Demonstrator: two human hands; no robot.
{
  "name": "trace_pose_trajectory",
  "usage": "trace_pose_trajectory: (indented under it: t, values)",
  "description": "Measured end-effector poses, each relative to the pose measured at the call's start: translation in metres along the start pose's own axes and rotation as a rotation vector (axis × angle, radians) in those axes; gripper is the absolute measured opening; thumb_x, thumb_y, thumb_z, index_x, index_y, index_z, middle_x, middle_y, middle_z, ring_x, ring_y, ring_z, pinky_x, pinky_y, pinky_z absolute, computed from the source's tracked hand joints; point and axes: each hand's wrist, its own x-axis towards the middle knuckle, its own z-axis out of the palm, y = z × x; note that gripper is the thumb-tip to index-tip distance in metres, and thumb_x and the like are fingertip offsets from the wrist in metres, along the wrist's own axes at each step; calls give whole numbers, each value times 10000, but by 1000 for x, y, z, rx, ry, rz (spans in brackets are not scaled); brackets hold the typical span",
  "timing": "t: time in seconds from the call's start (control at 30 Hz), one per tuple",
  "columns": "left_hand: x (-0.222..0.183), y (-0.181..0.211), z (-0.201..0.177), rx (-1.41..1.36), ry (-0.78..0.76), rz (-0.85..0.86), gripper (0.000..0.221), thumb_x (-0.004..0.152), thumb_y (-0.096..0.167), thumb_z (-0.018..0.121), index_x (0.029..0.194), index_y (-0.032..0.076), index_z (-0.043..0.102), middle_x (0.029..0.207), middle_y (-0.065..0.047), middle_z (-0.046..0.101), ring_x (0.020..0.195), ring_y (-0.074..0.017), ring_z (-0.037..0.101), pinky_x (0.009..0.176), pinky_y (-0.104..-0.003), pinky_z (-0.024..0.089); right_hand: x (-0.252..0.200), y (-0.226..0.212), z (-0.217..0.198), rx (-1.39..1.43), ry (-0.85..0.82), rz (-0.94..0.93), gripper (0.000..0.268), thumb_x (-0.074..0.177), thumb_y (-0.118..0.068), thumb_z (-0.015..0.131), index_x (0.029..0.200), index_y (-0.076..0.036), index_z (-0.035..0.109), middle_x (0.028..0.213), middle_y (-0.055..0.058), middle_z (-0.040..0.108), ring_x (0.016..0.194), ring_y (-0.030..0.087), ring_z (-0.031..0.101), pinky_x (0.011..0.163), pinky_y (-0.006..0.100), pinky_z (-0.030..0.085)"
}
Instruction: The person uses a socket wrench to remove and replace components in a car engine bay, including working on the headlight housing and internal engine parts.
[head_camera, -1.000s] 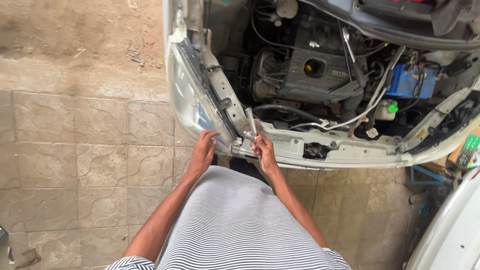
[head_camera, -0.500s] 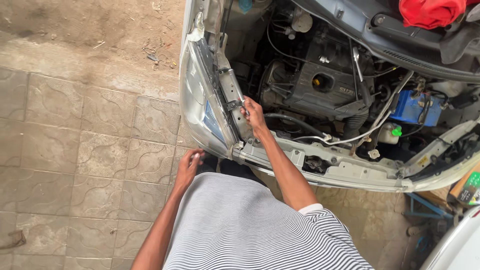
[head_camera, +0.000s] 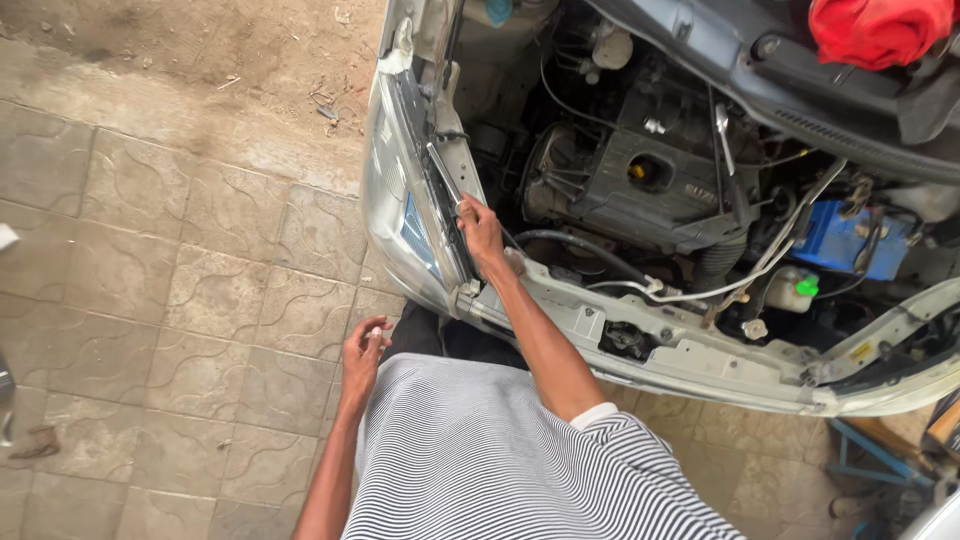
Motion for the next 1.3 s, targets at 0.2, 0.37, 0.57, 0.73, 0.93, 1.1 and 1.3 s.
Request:
trace_pose_trajectory:
  t: [0.2,0.37,0.57,0.73,0.93,1.1,1.3]
  values:
    - [9,-12,5,-68,-42,-31,335,1033,229,564,1304,52,651,1145,-42,731,850,-100,641,737,-252,505,10,0,-18,10,-58,-49,581,1052,-452,568,1400,11,627,759,-29,535,666,66,468,606,290,409]
    - [62,3,0,10,-165,-17,322,1031,258,571,1278,68,652,1134,-39,737,868,-101,655,743,-257,508,29,3,-45,-61,-245,-69,558,1068,-465,529,1351,-3,665,704,-21,501,646,80,445,601,301,396]
    - [138,66,2,145,-239,179,332,1038,257,562,1267,33,649,1130,-77,741,913,-141,677,807,-295,536,34,-26,-59,-240,-424,-76,493,1023,-444,577,1341,-87,694,720,-38,563,683,80,504,629,310,464]
    - [165,143,29,225,-262,181,347,1029,239,580,1293,16,613,1057,-105,741,815,-175,708,741,-344,573,20,-33,-55,-196,-371,33,534,1027,-467,571,1369,-70,672,719,-21,547,673,89,498,635,303,449]
    - [186,233,94,352,-184,292,373,979,205,652,1285,-4,610,954,-136,746,703,-222,717,641,-387,567,-9,-7,-18,58,-70,44,647,1014,-496,581,1400,23,620,763,-34,549,696,76,485,638,272,429]
    - [209,236,132,522,-98,492,317,939,146,731,1159,-59,633,834,-185,699,748,-335,682,706,-438,533,-23,-15,25,212,201,55,559,1045,-401,584,1410,22,590,780,-49,523,693,66,465,624,263,414]
    - [212,230,153,532,-189,729,201,919,48,715,1084,-53,660,1037,-217,629,955,-420,635,801,-503,499,-30,-53,48,165,365,15,428,1092,-235,498,1451,-21,590,679,-52,383,623,61,336,540,277,295]
